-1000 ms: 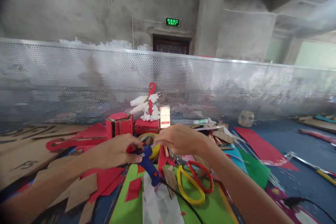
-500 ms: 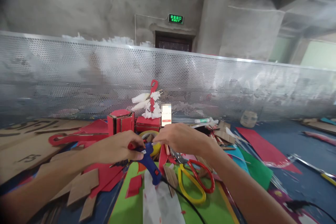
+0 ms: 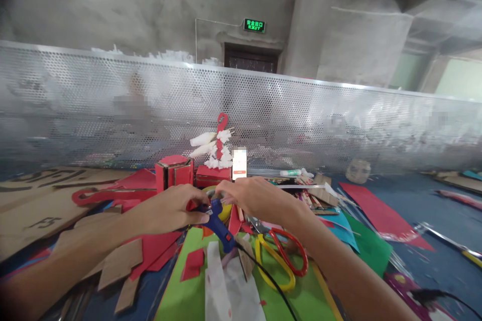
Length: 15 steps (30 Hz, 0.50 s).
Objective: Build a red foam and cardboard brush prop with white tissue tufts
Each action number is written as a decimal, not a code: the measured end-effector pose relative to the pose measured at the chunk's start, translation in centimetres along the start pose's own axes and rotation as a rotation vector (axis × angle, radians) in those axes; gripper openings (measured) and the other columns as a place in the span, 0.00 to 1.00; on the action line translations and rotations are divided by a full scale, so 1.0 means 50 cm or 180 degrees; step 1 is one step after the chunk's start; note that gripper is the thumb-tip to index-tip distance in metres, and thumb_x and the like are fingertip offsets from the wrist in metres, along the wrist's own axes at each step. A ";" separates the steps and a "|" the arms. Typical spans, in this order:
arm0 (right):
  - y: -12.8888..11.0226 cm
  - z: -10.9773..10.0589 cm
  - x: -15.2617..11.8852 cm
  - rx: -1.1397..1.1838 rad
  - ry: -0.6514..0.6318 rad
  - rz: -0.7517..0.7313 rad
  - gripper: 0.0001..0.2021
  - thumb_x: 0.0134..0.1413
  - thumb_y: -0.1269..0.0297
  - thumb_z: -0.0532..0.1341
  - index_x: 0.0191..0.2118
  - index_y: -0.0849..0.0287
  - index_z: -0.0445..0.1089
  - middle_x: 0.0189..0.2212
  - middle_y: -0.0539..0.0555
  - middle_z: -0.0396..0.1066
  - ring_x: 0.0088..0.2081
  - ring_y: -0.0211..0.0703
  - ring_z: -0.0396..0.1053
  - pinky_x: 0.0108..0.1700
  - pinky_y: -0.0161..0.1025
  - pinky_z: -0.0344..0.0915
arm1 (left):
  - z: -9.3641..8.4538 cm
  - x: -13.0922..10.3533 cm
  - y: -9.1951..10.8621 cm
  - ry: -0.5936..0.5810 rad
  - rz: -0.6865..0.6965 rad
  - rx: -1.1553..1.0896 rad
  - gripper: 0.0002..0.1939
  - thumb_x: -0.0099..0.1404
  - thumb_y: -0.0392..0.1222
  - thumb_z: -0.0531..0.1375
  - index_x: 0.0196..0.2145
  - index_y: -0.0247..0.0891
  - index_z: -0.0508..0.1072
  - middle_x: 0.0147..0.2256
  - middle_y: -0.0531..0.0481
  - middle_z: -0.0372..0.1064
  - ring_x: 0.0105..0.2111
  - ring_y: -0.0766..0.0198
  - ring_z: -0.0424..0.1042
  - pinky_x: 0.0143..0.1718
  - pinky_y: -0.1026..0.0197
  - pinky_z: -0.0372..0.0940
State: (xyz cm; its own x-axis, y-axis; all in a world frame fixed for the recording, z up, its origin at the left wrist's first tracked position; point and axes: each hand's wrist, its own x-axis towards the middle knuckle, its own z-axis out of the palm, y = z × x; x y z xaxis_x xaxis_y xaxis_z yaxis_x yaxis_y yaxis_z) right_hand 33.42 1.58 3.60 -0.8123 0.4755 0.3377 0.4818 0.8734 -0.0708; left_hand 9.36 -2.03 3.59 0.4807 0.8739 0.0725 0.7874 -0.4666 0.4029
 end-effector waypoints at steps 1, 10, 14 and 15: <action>0.000 0.000 0.001 -0.0154 0.0076 -0.0097 0.12 0.67 0.66 0.58 0.54 0.52 0.68 0.44 0.53 0.78 0.41 0.44 0.74 0.40 0.39 0.65 | -0.002 0.001 -0.002 -0.0004 0.0008 -0.0039 0.12 0.61 0.49 0.61 0.37 0.41 0.79 0.30 0.52 0.74 0.28 0.63 0.67 0.30 0.61 0.55; -0.078 -0.060 -0.022 -0.0440 0.0091 -0.0224 0.17 0.69 0.55 0.54 0.33 0.58 0.71 0.31 0.52 0.73 0.34 0.40 0.68 0.37 0.39 0.60 | -0.025 0.005 -0.020 -0.0034 0.0150 -0.0397 0.12 0.60 0.48 0.62 0.35 0.38 0.79 0.32 0.51 0.75 0.31 0.63 0.69 0.32 0.63 0.58; -0.089 -0.026 -0.034 -0.0421 -0.0789 0.0452 0.25 0.61 0.40 0.56 0.27 0.58 0.69 0.22 0.51 0.68 0.26 0.41 0.63 0.31 0.40 0.55 | -0.040 0.003 -0.023 -0.0037 -0.0009 -0.0441 0.14 0.58 0.48 0.63 0.38 0.38 0.79 0.31 0.51 0.74 0.30 0.63 0.68 0.32 0.62 0.58; -0.085 -0.012 -0.031 -0.0416 -0.0719 0.0632 0.25 0.60 0.38 0.57 0.30 0.58 0.70 0.24 0.52 0.69 0.27 0.42 0.64 0.32 0.40 0.56 | -0.043 0.002 -0.022 -0.0035 -0.0034 -0.0447 0.14 0.58 0.48 0.63 0.39 0.37 0.79 0.29 0.52 0.73 0.29 0.64 0.67 0.31 0.62 0.58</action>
State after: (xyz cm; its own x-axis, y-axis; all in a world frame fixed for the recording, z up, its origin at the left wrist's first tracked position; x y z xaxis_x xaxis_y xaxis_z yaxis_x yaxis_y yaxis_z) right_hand 32.81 -2.94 3.96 -0.7435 0.6593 0.1115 0.6644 0.7473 0.0117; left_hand 7.70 -1.15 5.14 0.4775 0.8767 0.0579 0.7310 -0.4329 0.5275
